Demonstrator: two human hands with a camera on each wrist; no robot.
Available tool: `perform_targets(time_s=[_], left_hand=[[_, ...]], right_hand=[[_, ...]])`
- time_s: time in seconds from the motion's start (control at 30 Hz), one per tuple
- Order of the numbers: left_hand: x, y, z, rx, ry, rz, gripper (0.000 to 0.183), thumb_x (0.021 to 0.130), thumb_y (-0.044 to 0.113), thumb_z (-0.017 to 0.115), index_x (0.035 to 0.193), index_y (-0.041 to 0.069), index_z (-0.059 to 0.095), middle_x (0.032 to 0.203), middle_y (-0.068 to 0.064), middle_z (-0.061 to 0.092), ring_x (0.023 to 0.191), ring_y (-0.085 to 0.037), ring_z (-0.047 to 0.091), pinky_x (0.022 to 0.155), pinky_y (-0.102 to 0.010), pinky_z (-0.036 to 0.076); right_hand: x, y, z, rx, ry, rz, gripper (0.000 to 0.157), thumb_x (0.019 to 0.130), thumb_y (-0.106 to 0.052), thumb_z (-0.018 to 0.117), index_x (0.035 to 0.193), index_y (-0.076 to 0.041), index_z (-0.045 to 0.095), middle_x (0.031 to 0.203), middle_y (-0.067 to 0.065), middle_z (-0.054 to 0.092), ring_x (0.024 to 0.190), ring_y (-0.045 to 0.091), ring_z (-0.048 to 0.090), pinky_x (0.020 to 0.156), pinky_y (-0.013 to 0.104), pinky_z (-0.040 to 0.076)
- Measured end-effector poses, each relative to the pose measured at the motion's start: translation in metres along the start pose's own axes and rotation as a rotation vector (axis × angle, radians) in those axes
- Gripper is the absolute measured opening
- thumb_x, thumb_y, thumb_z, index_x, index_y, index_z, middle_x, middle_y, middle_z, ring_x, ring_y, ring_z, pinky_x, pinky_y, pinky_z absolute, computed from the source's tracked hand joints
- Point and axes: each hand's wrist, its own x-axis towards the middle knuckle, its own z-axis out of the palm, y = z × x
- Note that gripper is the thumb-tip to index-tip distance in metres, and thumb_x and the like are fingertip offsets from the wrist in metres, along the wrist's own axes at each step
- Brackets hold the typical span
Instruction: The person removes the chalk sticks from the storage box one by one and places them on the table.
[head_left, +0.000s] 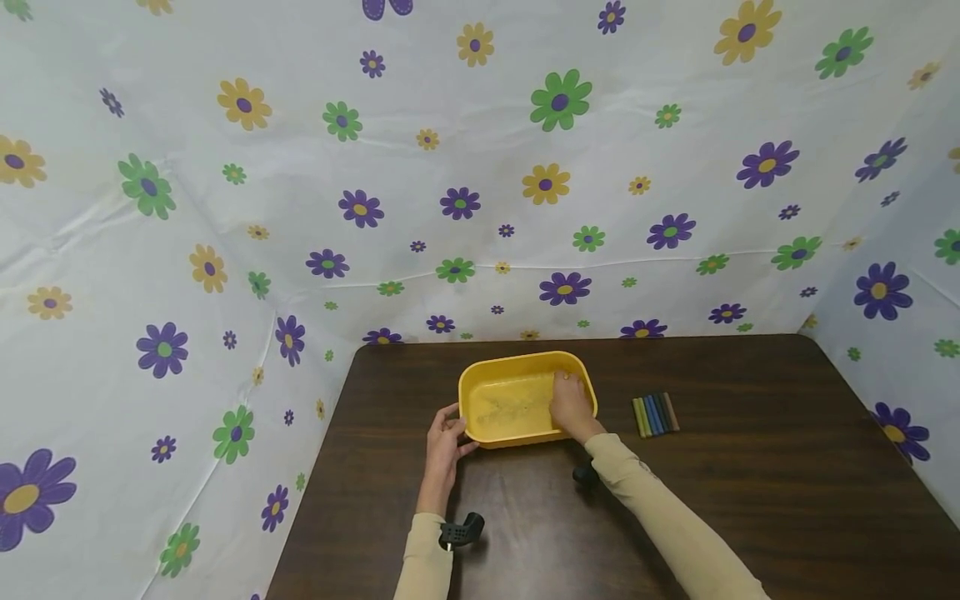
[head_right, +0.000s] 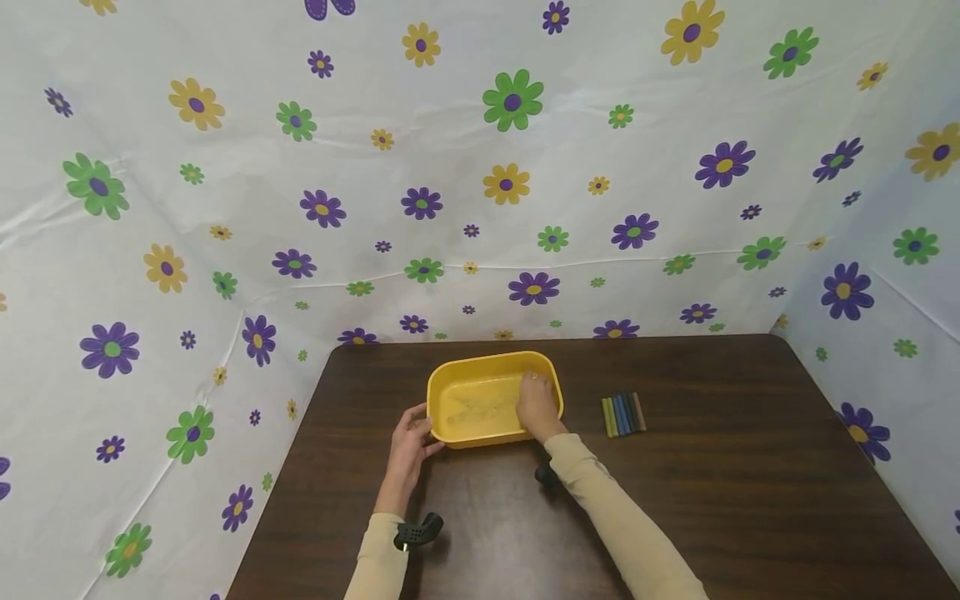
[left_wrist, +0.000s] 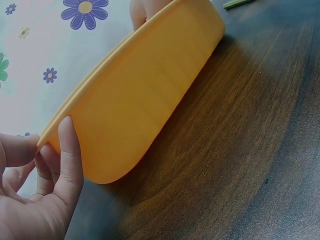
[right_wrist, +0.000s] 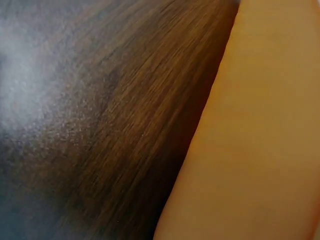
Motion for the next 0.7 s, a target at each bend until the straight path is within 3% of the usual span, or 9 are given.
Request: perform_targets(time_s=[0.33,0.43,0.5,0.6,0.7], left_hand=[[0.0009,0.0009,-0.0006,-0.001,0.007,0.0,0.043,0.098,0.006,0.05,0.139,-0.003,0.041,0.119,-0.034,0.044,0.091,-0.033,0.056,0.07,-0.038,0.057],[0.0007,0.0009,-0.0006,-0.003,0.005,0.0,0.043,0.098,0.007,0.05,0.139,-0.003,0.041,0.119,-0.034,0.044,0.091,-0.034,0.056,0.07,-0.038,0.057],[0.0005,0.0006,-0.0006,-0.003,0.003,-0.003,0.043,0.099,0.007,0.05,0.139,-0.003,0.04,0.12,-0.034,0.044,0.092,-0.035,0.056,0.07,-0.037,0.057],[0.0002,0.0002,-0.0004,-0.004,0.004,-0.008,0.043,0.099,0.007,0.05,0.139,-0.002,0.04,0.12,-0.034,0.044,0.095,-0.038,0.056,0.069,-0.036,0.057],[0.0005,0.0001,-0.0003,-0.001,0.004,-0.003,0.043,0.099,0.008,0.05,0.139,-0.002,0.041,0.121,-0.034,0.044,0.098,-0.043,0.055,0.069,-0.036,0.057]], right_hand=[[0.0071,0.0009,0.0034,0.021,-0.038,-0.015,0.034,0.082,0.01,0.058,0.115,0.014,0.053,0.103,0.03,0.052,0.092,0.04,0.052,0.077,0.046,0.047],[0.0076,0.0001,0.0026,0.118,-0.049,-0.01,0.039,0.079,0.009,0.058,0.117,0.014,0.054,0.101,0.026,0.058,0.089,0.037,0.055,0.076,0.043,0.049],[0.0065,-0.0012,0.0014,0.293,-0.099,0.038,0.044,0.077,0.008,0.059,0.121,0.014,0.053,0.101,0.025,0.061,0.083,0.034,0.059,0.072,0.041,0.052],[0.0042,-0.0035,-0.0019,0.648,-0.204,0.165,0.052,0.079,0.007,0.06,0.129,0.013,0.047,0.104,0.026,0.06,0.072,0.027,0.061,0.067,0.038,0.055],[0.0041,-0.0045,-0.0056,0.964,-0.313,0.274,0.056,0.085,0.006,0.058,0.137,0.011,0.038,0.114,0.031,0.055,0.079,0.027,0.064,0.075,0.04,0.056]])
